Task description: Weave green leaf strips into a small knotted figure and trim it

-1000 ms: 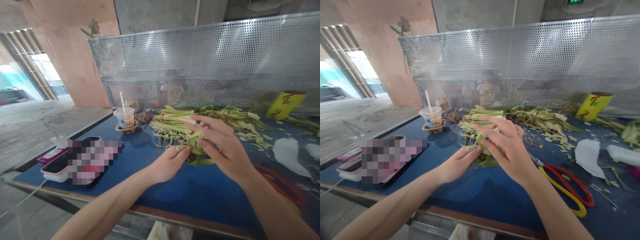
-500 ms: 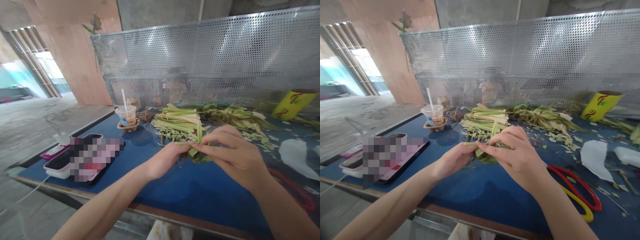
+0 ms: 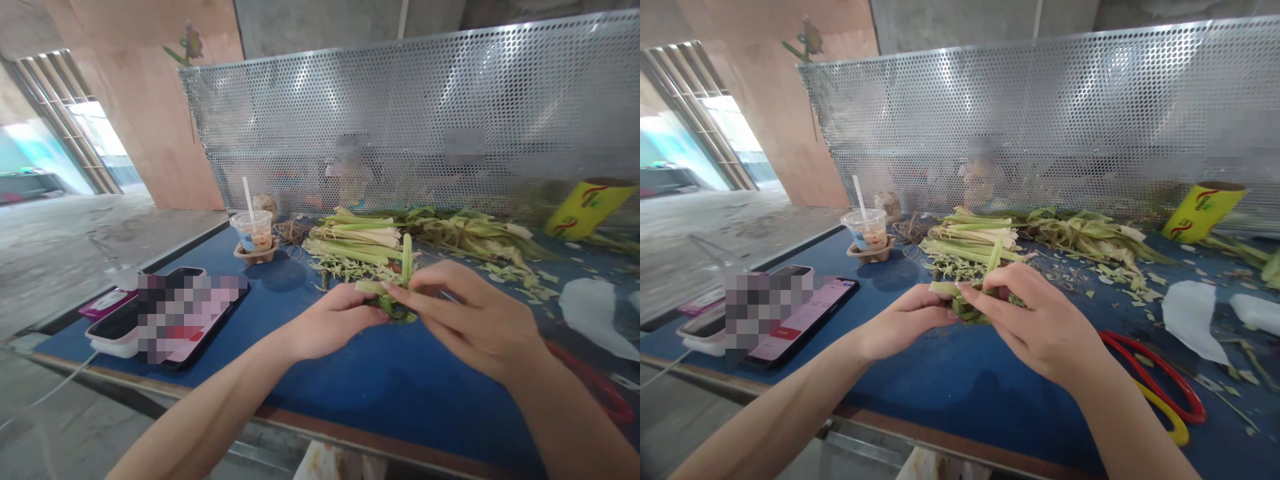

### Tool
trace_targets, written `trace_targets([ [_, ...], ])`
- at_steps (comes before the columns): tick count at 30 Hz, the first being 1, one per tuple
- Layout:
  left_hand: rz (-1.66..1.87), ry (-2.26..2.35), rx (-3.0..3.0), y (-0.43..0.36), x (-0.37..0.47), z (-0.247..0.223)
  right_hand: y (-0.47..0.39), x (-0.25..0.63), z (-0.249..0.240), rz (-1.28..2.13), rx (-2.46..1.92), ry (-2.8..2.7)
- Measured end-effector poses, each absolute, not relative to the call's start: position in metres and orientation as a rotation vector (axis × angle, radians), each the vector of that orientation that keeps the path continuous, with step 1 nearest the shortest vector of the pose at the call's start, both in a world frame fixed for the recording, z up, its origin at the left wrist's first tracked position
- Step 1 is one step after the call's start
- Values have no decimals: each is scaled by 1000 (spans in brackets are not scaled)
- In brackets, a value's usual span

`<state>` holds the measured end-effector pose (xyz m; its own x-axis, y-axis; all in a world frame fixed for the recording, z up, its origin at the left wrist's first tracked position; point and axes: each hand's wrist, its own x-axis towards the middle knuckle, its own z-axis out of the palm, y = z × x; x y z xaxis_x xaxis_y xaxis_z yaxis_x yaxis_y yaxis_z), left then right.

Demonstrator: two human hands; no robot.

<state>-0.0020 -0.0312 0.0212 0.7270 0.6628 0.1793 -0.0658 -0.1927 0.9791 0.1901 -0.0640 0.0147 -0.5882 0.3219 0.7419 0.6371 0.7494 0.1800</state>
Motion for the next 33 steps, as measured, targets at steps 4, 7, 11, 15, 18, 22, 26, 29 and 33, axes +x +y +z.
trace_targets([
  [4,715,407,1634,-30,-2,20,-66,190,18,-351,-646,-2226],
  [7,681,408,1662,-29,-3,19,-66,188,20,-270,-672,-2169],
  [11,611,499,1857,-29,-6,19,-64,185,18,-185,-777,-2113],
  [15,546,612,2121,-32,-8,20,-63,187,15,-280,-794,-2148],
  [18,530,628,2165,-33,-8,22,-63,190,16,-337,-716,-2223],
  [22,531,593,2159,-30,-10,24,-64,190,17,-343,-728,-2236],
  [26,528,622,2206,-30,-9,24,-64,185,15,-315,-765,-2181],
  [29,520,632,2251,-33,-7,23,-64,182,12,-211,-815,-2153],
  [33,533,620,2342,-36,-7,22,-63,180,13,-1,-769,-2160],
])
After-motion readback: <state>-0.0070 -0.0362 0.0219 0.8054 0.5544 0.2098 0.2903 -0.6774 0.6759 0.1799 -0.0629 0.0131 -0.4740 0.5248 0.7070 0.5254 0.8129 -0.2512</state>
